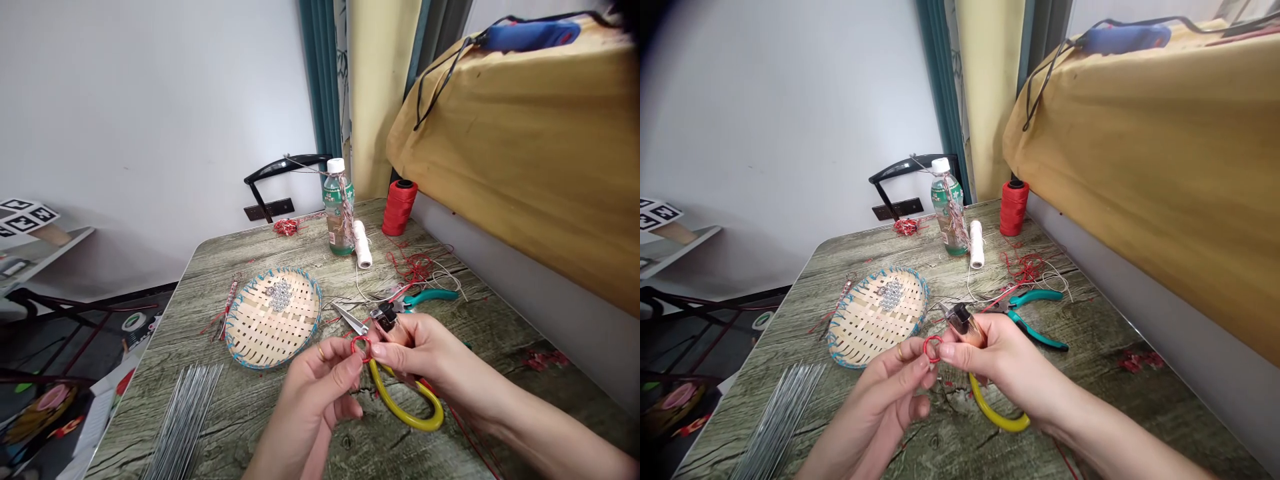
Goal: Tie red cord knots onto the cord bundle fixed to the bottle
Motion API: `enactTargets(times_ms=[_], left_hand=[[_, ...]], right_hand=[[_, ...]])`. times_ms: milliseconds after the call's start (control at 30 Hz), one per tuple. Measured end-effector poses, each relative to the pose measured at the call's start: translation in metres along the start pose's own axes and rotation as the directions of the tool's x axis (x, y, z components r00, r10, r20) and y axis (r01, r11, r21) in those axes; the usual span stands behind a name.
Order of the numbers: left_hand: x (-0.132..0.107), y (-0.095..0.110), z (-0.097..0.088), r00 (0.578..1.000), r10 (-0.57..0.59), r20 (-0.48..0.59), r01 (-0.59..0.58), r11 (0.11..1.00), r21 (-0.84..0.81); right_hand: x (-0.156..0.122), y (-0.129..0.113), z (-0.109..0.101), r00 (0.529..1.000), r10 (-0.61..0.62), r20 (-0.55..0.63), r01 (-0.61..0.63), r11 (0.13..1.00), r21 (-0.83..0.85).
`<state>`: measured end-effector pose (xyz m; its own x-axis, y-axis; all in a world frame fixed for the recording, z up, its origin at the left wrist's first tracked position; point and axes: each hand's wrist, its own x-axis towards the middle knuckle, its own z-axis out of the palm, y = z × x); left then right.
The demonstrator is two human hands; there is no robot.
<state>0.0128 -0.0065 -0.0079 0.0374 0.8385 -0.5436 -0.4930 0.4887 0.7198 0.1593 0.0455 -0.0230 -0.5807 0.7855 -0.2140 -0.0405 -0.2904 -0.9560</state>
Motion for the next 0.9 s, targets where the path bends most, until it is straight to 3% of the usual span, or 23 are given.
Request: enactTargets(times_ms=[67,133,200,267,333,400,467,633,733,900], left_hand=[[0.004,-0.001,-0.001,0.998,0.046,-0.044,-0.046,0.999,0.002],[0.008,-0.001,-0.003,0.994,0.080,-0.073,-0.080,0.997,-0.003],[0.012,-0.002,-0.007,0.994,0.095,-0.061,-0.096,0.995,-0.006],[0.015,-0.001,-0.010,0.993,0.108,-0.040,-0.109,0.994,-0.012],[0.016,0.001,-0.014,0.991,0.130,-0.041,-0.132,0.991,-0.031],[0.015,0.003,-0.016,0.989,0.144,-0.042,-0.146,0.987,-0.068],[0.014,0.005,-0.017,0.990,0.142,-0.017,-0.143,0.982,-0.127],[0.011,0.007,-0.019,0.983,0.126,0.131,-0.089,0.962,-0.258],[0.009,0.007,-0.019,0.971,0.149,0.187,-0.091,0.955,-0.284],[0.005,0.006,-0.015,0.947,0.153,0.284,-0.074,0.960,-0.272]], right_hand=[[0.007,0.004,-0.006,0.998,-0.057,-0.019,0.053,0.983,-0.173],[0.013,0.006,-0.016,0.987,-0.149,-0.061,0.110,0.900,-0.421],[0.014,0.006,-0.031,0.966,-0.235,-0.108,0.111,0.755,-0.647],[0.010,0.005,-0.048,0.939,-0.292,-0.182,0.032,0.600,-0.799],[0.001,0.007,-0.066,0.915,-0.316,-0.252,-0.098,0.429,-0.898],[-0.010,0.014,-0.082,0.911,-0.332,-0.243,-0.140,0.305,-0.942],[-0.022,0.024,-0.095,0.918,-0.319,-0.234,-0.140,0.290,-0.947],[-0.052,0.049,-0.116,0.921,-0.254,-0.295,-0.183,0.386,-0.904],[-0.066,0.061,-0.129,0.876,-0.272,-0.398,-0.263,0.423,-0.867],[-0.078,0.079,-0.150,0.819,-0.329,-0.471,-0.337,0.389,-0.857]])
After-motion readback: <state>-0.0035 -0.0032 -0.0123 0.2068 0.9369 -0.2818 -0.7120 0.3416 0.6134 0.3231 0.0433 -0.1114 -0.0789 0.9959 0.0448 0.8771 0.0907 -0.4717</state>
